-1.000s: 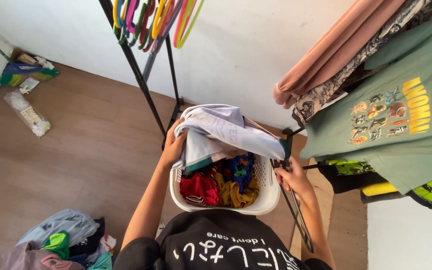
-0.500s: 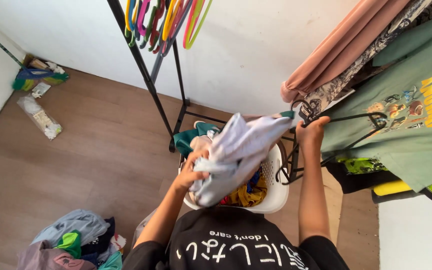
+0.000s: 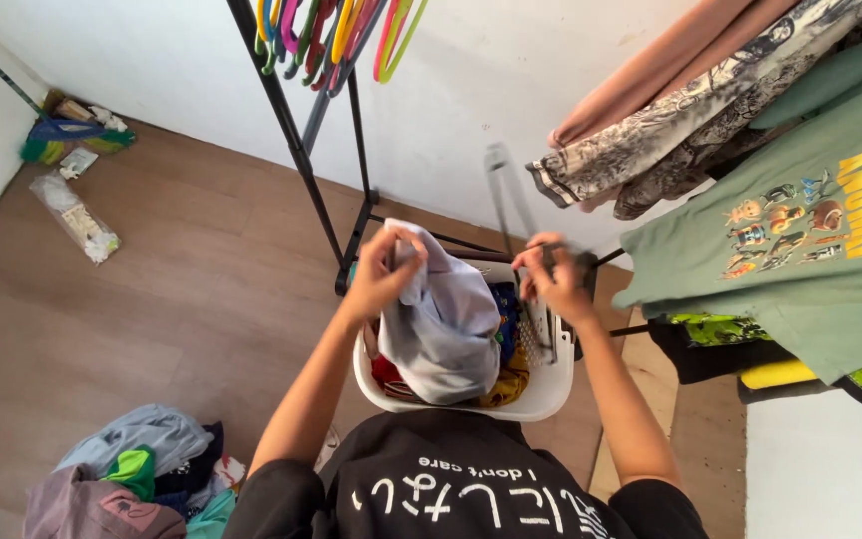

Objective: The recorder takes various clothes from a laundry basket and hangs them on a rack using plastic hangers.

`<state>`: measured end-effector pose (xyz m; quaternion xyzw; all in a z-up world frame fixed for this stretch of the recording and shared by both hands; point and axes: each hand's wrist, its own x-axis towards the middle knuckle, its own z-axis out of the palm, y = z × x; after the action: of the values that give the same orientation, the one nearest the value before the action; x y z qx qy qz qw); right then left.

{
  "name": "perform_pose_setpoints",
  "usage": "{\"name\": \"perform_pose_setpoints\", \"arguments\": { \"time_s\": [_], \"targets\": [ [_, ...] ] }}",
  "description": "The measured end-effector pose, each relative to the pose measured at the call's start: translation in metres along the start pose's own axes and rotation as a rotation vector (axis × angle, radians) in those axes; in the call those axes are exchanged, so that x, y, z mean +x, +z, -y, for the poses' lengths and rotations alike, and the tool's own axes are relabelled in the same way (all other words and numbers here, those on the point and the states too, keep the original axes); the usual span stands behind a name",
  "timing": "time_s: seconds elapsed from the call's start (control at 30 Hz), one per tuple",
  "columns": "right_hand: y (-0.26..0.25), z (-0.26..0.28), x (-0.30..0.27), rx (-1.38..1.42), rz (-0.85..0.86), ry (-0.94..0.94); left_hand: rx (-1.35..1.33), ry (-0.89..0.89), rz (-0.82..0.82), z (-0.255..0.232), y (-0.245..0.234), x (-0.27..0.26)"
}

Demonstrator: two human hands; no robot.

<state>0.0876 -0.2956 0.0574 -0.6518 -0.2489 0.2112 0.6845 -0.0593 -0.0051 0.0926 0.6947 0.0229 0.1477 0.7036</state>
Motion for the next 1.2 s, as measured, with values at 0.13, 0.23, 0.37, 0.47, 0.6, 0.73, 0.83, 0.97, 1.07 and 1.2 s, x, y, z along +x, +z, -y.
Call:
{"name": "perform_pose_setpoints", "arguments": {
  "time_s": [0.13, 0.23, 0.37, 0.47, 0.6, 0.73, 0.83, 0.97, 1.07, 1.2],
  "targets": [
    [0.026, -0.019, -0.011, -0.368, 0.140, 0.006, 0.629, 0.138, -0.071, 0.027, -0.038, 0.011],
    [0.034, -0.049, -0.004, -0.540, 0.106, -0.317, 1.351, 0.109, -0.147, 0.070, -0.026, 0.001],
    [0.043, -0.094, 0.019, -0.388, 0.001, 0.088, 1.281, 0.499, 0.119, 0.121, 0.023, -0.032],
    [0.056, -0.100, 0.030, -0.525, 0.050, -0.065, 1.190, 0.465, 0.273, 0.153, 0.039, -0.057],
    [0.061, -0.121, 0.042, -0.758, 0.282, 0.025, 1.282, 0.483, 0.456, 0.154, 0.033, -0.074],
    [0.057, -0.126, 0.030, -0.819, 0.407, 0.042, 0.917, 0.570, 0.281, 0.021, 0.027, -0.092],
    [0.027, -0.110, 0.032, -0.572, 0.468, 0.067, 0.661, 0.462, 0.158, -0.018, 0.002, -0.098],
    [-0.052, -0.052, 0.044, -0.376, 0.078, -0.164, 0.402, 0.278, 0.215, -0.029, -0.041, -0.111],
    [-0.088, 0.008, 0.045, -0.374, -0.102, -0.308, 0.314, 0.185, 0.288, -0.041, -0.057, -0.111],
    [-0.109, 0.018, 0.040, -0.471, -0.284, -0.455, 0.797, -0.086, 0.470, -0.052, -0.051, -0.095]
  ]
}}
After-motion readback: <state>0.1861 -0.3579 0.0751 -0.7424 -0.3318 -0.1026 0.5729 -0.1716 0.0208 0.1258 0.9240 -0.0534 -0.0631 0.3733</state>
